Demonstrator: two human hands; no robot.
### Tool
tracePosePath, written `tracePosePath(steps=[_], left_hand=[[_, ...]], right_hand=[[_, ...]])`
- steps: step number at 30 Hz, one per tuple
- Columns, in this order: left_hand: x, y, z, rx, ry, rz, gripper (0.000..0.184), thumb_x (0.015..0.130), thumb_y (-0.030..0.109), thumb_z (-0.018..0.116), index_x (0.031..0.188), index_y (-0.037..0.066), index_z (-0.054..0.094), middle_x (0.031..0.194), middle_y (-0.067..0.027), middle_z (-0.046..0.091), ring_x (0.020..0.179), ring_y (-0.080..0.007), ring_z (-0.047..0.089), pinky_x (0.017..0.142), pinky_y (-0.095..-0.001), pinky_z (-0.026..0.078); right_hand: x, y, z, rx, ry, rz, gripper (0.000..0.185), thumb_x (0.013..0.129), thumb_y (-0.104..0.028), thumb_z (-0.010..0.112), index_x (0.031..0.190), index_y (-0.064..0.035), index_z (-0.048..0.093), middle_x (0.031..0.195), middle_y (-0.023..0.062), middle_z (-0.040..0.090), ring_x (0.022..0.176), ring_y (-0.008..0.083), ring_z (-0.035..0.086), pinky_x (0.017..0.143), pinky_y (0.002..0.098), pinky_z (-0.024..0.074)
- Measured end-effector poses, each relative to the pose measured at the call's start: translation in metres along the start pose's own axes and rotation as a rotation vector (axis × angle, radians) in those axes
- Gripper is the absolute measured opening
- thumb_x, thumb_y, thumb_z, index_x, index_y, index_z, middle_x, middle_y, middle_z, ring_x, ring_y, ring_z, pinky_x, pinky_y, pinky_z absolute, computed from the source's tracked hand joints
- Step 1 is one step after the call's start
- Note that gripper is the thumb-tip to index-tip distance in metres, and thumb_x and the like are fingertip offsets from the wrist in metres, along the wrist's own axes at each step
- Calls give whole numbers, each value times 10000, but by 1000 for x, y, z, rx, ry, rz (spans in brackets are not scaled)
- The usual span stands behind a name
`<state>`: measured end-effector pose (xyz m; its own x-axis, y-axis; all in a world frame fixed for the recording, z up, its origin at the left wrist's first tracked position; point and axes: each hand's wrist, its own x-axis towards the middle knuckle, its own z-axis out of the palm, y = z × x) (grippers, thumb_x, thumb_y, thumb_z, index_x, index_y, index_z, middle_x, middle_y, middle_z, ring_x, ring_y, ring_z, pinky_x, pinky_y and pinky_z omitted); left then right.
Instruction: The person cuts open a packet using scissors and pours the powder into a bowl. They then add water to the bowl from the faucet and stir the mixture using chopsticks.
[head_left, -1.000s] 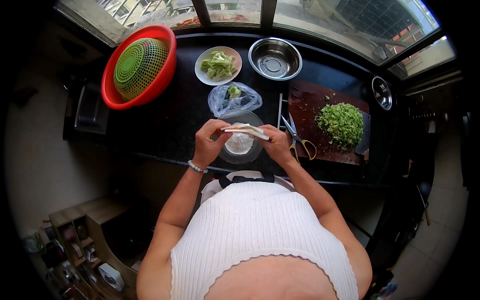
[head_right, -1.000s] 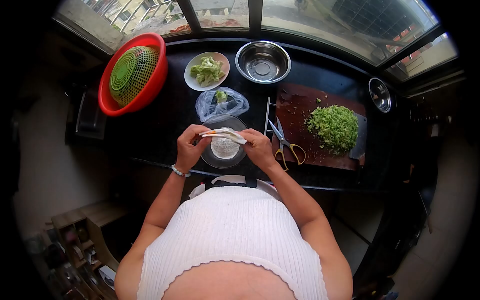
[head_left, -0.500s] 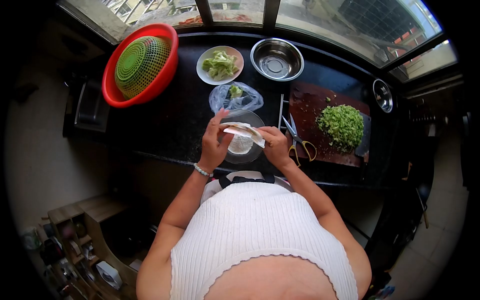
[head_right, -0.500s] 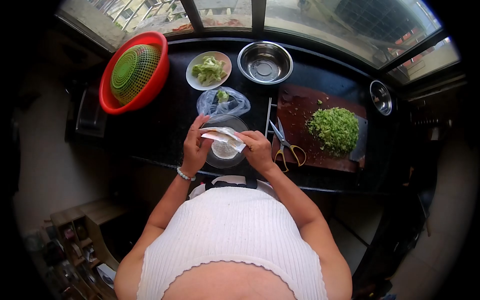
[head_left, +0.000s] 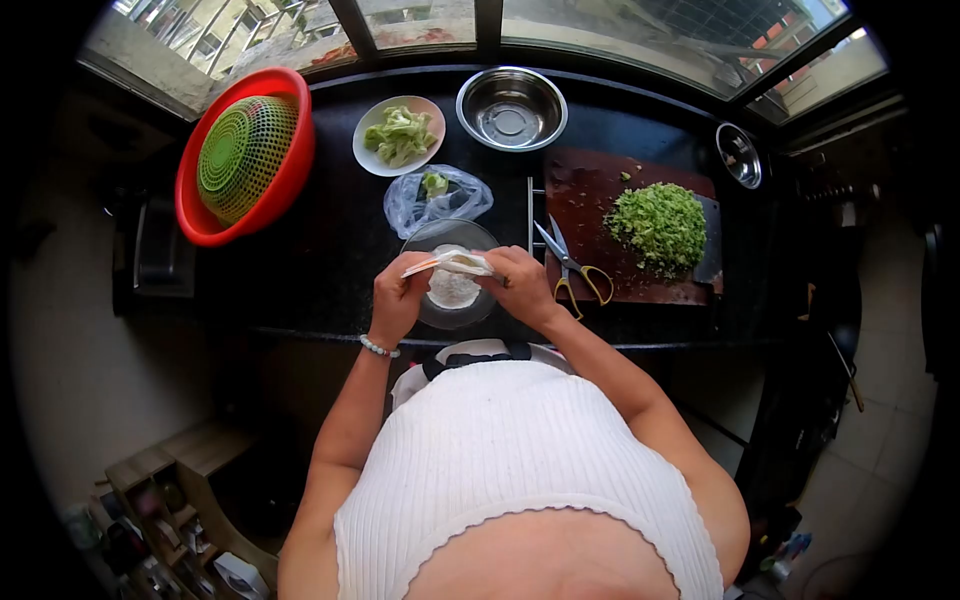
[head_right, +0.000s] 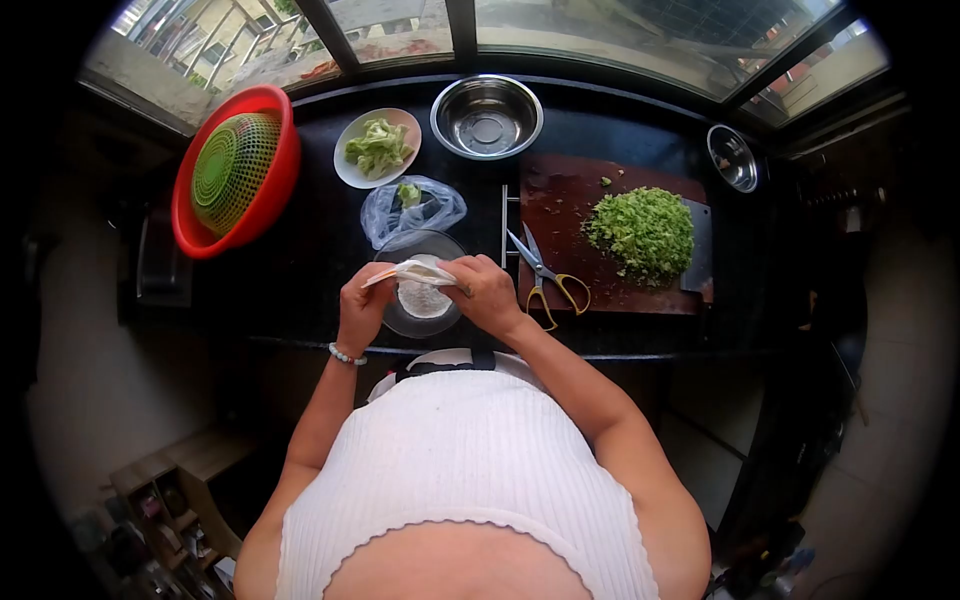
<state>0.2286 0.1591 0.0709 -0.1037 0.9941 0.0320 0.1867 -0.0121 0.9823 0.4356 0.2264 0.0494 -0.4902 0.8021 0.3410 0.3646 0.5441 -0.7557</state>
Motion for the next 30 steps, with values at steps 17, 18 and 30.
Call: tracePosePath(steps=[17, 18, 30], left_hand=[[-6, -11, 11, 145, 370, -2, 199, 797, -17, 611, 994, 13, 619, 926, -99, 641, 809, -160, 641, 682, -254, 508], [-7, -12, 11, 67, 384, 7, 212, 764, -15, 645, 969, 24, 607, 897, -88, 645, 823, -152, 646, 680, -250, 512], [-1, -2, 0, 280, 110, 255, 131, 776, 57, 672, 902, 23, 676, 855, -97, 649, 701, -201, 634, 591, -269, 480]], right_hand=[[-1, 6, -4, -43, -4, -38, 277, 748, -11, 623, 1002, -99, 689, 899, 60, 654, 781, 236, 596, 668, 332, 493], [-1, 6, -3, -44, 16, -44, 279, 749, -11, 622, 1005, -100, 689, 899, 58, 655, 780, 235, 596, 667, 331, 494], [0, 12, -3, -36, -77, -57, 239, 735, -11, 625, 958, -78, 679, 911, 66, 652, 810, 262, 600, 692, 347, 493]])
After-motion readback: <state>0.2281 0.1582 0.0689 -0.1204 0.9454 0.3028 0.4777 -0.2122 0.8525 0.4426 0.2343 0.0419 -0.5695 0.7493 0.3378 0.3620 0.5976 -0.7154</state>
